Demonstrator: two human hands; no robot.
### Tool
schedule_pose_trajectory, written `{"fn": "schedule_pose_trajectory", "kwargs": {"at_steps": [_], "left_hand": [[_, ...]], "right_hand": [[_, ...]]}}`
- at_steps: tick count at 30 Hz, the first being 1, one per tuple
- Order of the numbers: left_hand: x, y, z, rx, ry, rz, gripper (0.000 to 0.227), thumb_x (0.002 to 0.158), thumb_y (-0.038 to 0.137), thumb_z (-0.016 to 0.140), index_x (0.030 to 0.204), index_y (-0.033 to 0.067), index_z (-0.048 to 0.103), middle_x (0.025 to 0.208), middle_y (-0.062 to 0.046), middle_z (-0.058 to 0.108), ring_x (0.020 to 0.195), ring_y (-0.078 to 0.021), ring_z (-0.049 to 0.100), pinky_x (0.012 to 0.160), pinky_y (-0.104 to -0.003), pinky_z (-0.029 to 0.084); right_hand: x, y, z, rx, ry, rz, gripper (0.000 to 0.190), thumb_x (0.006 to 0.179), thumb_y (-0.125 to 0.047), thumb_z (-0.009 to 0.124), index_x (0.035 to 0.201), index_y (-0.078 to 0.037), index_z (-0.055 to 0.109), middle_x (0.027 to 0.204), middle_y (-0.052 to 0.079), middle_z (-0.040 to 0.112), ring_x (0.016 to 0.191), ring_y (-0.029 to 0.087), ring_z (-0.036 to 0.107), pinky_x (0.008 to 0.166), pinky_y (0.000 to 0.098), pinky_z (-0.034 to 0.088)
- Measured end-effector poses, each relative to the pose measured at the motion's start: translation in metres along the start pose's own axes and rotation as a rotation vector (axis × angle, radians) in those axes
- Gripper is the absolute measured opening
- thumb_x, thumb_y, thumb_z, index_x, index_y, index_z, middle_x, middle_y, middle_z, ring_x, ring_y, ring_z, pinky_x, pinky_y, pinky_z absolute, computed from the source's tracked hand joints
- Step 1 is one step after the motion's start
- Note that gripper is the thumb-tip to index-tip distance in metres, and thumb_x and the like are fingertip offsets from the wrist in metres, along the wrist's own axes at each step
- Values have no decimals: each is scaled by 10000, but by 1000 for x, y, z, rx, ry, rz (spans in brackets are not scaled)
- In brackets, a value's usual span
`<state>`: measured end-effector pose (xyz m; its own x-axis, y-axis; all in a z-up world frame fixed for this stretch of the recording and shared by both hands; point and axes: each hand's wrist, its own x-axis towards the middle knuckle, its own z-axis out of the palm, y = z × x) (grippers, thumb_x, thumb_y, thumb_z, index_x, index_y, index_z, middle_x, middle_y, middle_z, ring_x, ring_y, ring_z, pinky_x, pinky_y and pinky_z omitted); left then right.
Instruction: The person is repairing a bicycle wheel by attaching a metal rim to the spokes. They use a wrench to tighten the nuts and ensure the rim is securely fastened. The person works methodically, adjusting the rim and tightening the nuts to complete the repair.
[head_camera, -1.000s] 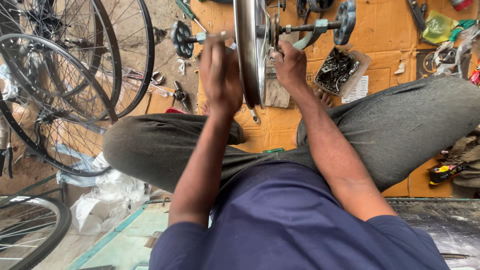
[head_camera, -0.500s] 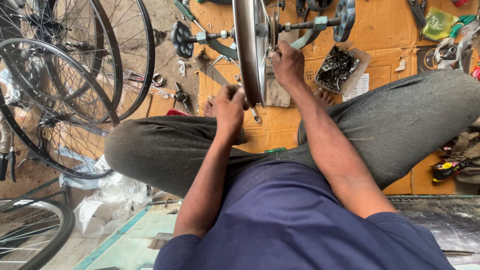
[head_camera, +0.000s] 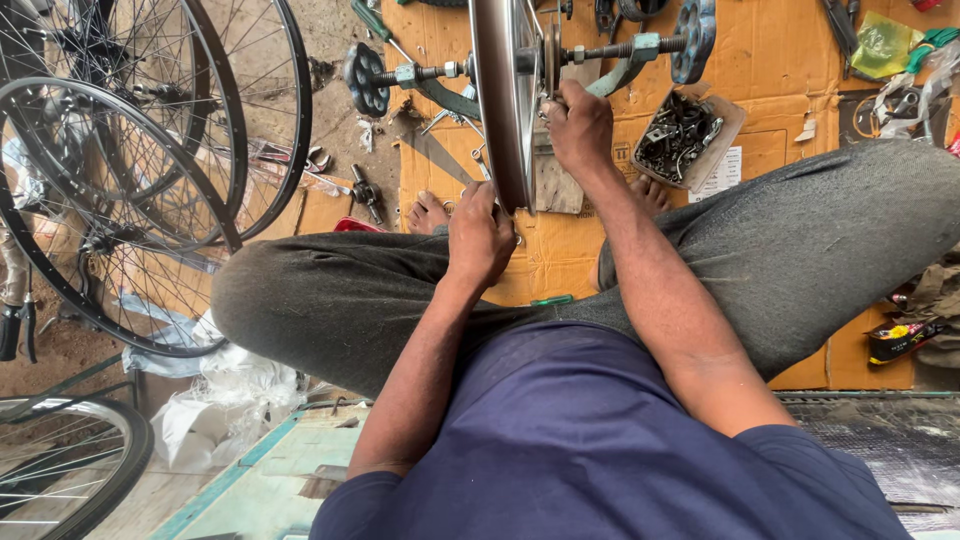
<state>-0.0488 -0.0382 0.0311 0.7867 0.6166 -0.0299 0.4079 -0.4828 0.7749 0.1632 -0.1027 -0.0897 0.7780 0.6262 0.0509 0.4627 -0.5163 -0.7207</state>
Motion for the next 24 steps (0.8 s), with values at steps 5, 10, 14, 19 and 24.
{"fn": "schedule_pose_trajectory", "kwargs": {"at_steps": [5, 10, 14, 19, 24], "left_hand": [[-1, 3, -1, 27, -11, 33, 159, 899, 17, 636, 1058, 19, 642, 1044, -183, 640, 962, -405, 644, 819, -486, 524], [-2, 6, -1, 24, 25, 112, 229, 844, 40, 713, 1060, 18, 639, 1050, -178, 640, 922, -395, 666, 768, -473, 546], [-2, 7, -1, 42, 41, 171, 248, 833, 33, 744, 1056, 14, 638, 1034, -175, 637, 881, -383, 671, 735, -466, 547], [-2, 5, 2, 45, -8, 132, 206, 851, 26, 741, 1029, 38, 636, 967, -141, 628, 826, -331, 678, 695, -443, 549], [-4, 3, 1, 29, 21, 159, 200, 843, 15, 736, 1017, 65, 651, 945, -121, 638, 817, -330, 680, 685, -446, 542]], "right_hand": [[1, 5, 3, -7, 11, -1, 291, 1002, -79, 715, 821, -125, 491, 713, 7, 574, 559, 93, 535, 415, 266, 409], [1, 3, 2, 13, 12, 2, 267, 1002, -80, 710, 833, -123, 508, 725, 10, 604, 571, 87, 566, 426, 263, 427], [0, 4, 3, 7, 20, -23, 263, 1003, -92, 717, 838, -125, 514, 712, 5, 595, 575, 78, 577, 428, 263, 450], [2, 13, 8, -22, 30, -36, 282, 1010, -77, 707, 819, -126, 505, 704, 16, 573, 574, 93, 571, 429, 265, 450], [2, 7, 4, -5, 26, -24, 271, 1004, -88, 721, 824, -113, 520, 704, 25, 598, 571, 102, 584, 443, 273, 457]]}}
